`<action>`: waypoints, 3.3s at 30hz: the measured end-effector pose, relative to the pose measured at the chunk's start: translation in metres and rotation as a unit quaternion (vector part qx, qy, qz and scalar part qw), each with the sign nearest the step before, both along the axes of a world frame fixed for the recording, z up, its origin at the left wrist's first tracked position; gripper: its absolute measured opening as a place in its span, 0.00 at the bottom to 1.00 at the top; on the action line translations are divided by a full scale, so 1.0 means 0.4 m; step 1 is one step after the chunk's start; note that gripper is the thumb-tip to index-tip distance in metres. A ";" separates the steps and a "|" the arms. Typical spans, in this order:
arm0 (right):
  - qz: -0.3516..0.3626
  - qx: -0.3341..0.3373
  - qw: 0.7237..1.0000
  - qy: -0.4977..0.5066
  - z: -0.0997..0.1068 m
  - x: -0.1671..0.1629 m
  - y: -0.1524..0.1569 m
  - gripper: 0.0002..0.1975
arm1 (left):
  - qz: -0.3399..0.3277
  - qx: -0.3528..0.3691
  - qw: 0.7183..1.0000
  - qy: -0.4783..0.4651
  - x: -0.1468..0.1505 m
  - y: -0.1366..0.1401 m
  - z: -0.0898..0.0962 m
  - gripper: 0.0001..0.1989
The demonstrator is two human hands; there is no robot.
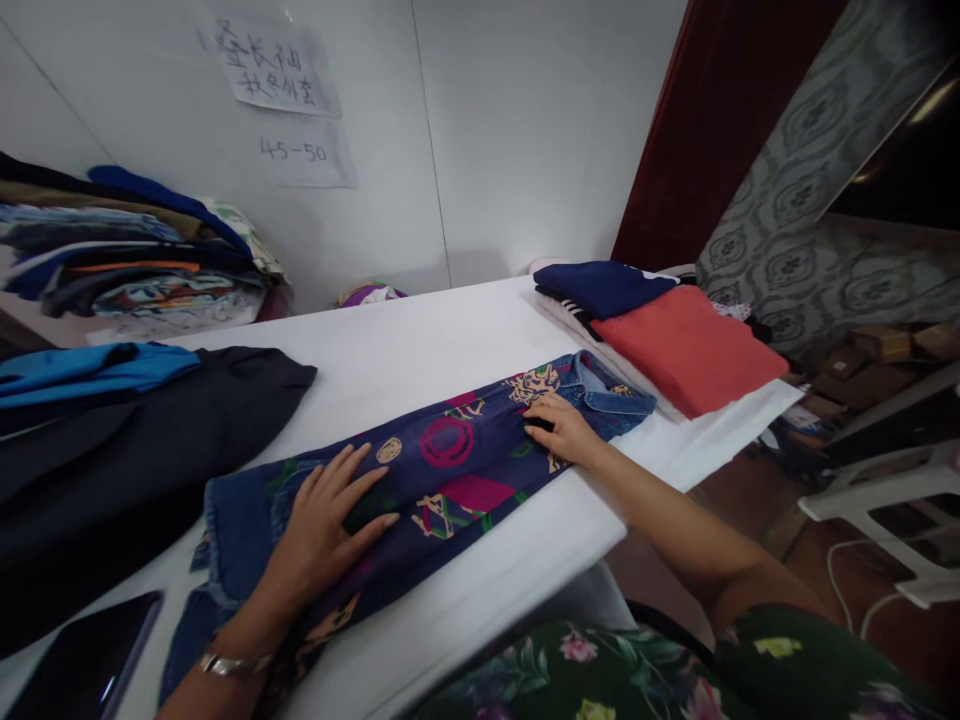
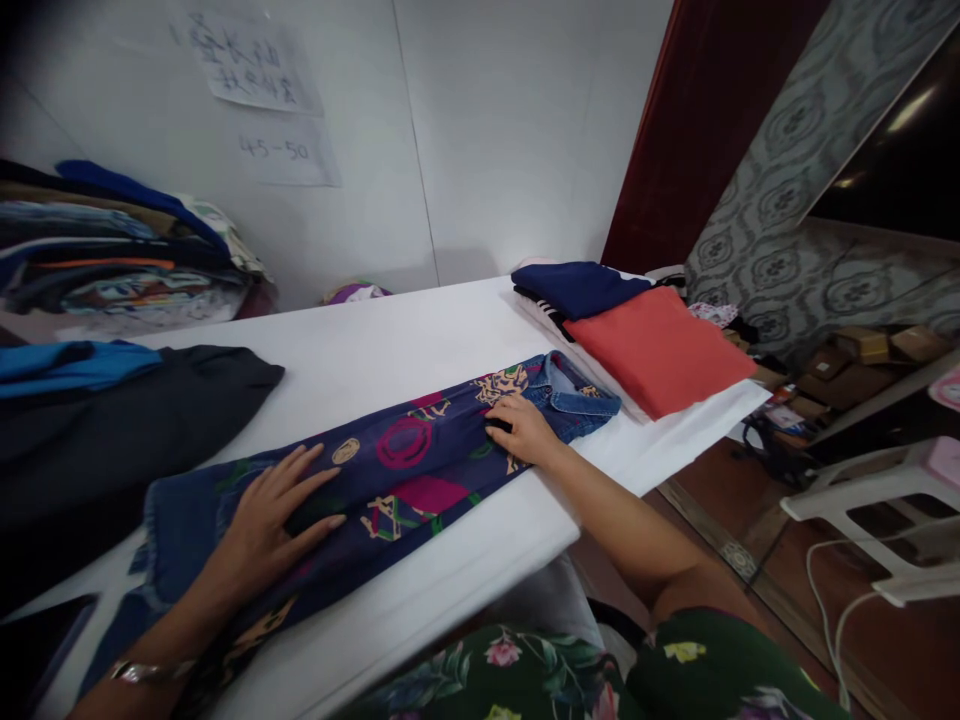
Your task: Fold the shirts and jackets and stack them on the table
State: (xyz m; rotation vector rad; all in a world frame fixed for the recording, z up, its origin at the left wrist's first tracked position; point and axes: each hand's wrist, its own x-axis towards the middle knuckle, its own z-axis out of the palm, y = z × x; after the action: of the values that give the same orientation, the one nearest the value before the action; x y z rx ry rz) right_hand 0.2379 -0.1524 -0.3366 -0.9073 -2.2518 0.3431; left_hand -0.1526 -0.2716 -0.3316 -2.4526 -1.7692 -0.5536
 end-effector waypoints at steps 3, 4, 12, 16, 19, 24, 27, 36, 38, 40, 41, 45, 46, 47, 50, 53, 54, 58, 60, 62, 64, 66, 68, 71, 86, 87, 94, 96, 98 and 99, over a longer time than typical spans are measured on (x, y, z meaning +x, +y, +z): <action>0.038 0.013 0.998 -0.049 0.018 -0.009 -0.023 0.14 | -0.010 -0.021 1.000 -0.008 0.000 0.004 -0.004 0.24; 0.041 0.016 0.997 -0.064 0.022 -0.013 -0.031 0.16 | -0.006 -0.026 1.000 -0.011 0.000 0.006 -0.007 0.23; -0.011 0.084 0.988 -0.132 0.015 -0.049 -0.051 0.08 | 0.001 -0.040 0.998 -0.044 0.003 0.010 -0.003 0.22; 0.006 0.120 0.984 -0.134 0.017 -0.053 -0.057 0.08 | 0.013 -0.057 0.997 -0.055 0.004 0.010 0.004 0.21; 0.035 0.106 0.981 -0.156 0.018 -0.048 -0.067 0.09 | 0.017 -0.072 0.996 -0.058 0.003 0.013 0.004 0.19; 0.057 0.073 0.984 -0.153 0.009 -0.037 -0.089 0.07 | 0.019 -0.081 0.995 -0.052 -0.003 0.016 0.001 0.15; 0.055 0.044 0.987 -0.143 0.018 -0.033 -0.101 0.04 | 0.020 -0.080 0.995 -0.056 -0.007 0.013 -0.002 0.14; -0.041 0.033 0.995 -0.084 0.115 -0.102 -0.044 0.21 | 0.018 -0.096 0.993 -0.064 -0.006 0.004 0.015 0.20; -0.067 -0.023 0.984 -0.165 0.091 -0.114 -0.017 0.30 | 0.026 -0.100 0.992 -0.070 -0.007 0.007 0.013 0.21; -0.080 -0.082 0.968 -0.225 0.053 -0.117 0.002 0.34 | 0.033 -0.094 0.992 -0.080 -0.010 0.013 0.005 0.23; -0.083 -0.098 0.963 -0.239 0.035 -0.117 0.007 0.35 | 0.036 -0.089 0.992 -0.084 -0.012 0.015 0.000 0.23; -0.088 -0.105 0.961 -0.241 0.002 -0.111 0.009 0.38 | 0.049 -0.073 0.992 -0.095 -0.020 0.022 -0.014 0.22; -0.086 -0.108 0.961 -0.241 0.004 -0.110 0.009 0.38 | 0.050 -0.068 0.992 -0.095 -0.021 0.023 -0.014 0.21; -0.085 -0.114 0.960 -0.241 0.011 -0.110 0.009 0.38 | 0.051 -0.063 0.992 -0.096 -0.021 0.023 -0.012 0.20; -0.080 -0.156 0.956 -0.237 0.044 -0.115 0.012 0.38 | 0.050 -0.061 0.992 -0.101 -0.017 0.021 -0.003 0.16; -0.075 -0.146 0.965 -0.204 0.071 -0.139 0.010 0.37 | 0.053 -0.066 0.990 -0.110 -0.003 0.016 0.007 0.12; -0.068 -0.123 0.972 -0.190 0.073 -0.151 0.006 0.37 | 0.055 -0.067 0.990 -0.114 0.003 0.013 0.010 0.11; -0.003 -0.053 0.978 -0.200 0.040 -0.196 -0.024 0.34 | 0.059 -0.082 0.985 -0.137 0.029 -0.006 0.027 0.10; 0.011 -0.035 0.975 -0.219 0.011 -0.205 -0.037 0.33 | 0.058 -0.095 0.983 -0.148 0.038 -0.017 0.041 0.10; 0.012 -0.012 0.974 -0.224 -0.014 -0.203 -0.041 0.32 | 0.057 -0.106 0.981 -0.153 0.036 -0.029 0.057 0.09; 0.010 0.007 0.974 -0.225 -0.029 -0.197 -0.037 0.32 | 0.076 -0.107 0.981 -0.145 0.020 -0.041 0.076 0.09; 0.006 0.017 0.973 -0.230 -0.036 -0.192 -0.032 0.31 | 0.139 -0.089 0.978 -0.129 -0.011 -0.055 0.094 0.09; 0.004 0.021 0.972 -0.236 -0.039 -0.190 -0.029 0.32 | 0.242 -0.052 0.961 -0.120 -0.052 -0.069 0.108 0.10; 0.005 0.028 0.970 -0.243 -0.042 -0.190 -0.029 0.32 | 0.393 -0.027 0.909 -0.139 -0.111 -0.085 0.118 0.15; -0.002 0.027 0.970 -0.241 -0.046 -0.185 -0.023 0.31 | 0.456 -0.182 0.864 -0.116 -0.182 -0.026 0.091 0.25; -0.001 0.028 0.970 -0.242 -0.047 -0.184 -0.022 0.31 | 0.453 -0.185 0.865 -0.111 -0.184 -0.022 0.091 0.24; 0.003 0.038 0.968 -0.247 -0.047 -0.177 -0.019 0.31 | 0.445 -0.168 0.872 -0.118 -0.190 -0.035 0.125 0.17; 0.007 0.041 0.969 -0.242 -0.046 -0.176 -0.020 0.30 | 0.451 -0.143 0.873 -0.120 -0.182 -0.067 0.140 0.17; 0.009 0.046 0.972 -0.231 -0.046 -0.174 -0.021 0.30 | 0.447 -0.140 0.874 -0.127 -0.167 -0.113 0.148 0.17; 0.010 0.049 0.973 -0.224 -0.046 -0.172 -0.021 0.30 | 0.440 -0.149 0.876 -0.131 -0.158 -0.138 0.149 0.18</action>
State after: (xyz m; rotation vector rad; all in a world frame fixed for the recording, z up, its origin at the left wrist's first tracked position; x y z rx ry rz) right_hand 0.1690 -0.1609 -0.3551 -0.9846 -2.6609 0.0338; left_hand -0.2157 -0.3270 -0.2720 -1.4187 -2.9462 -0.5370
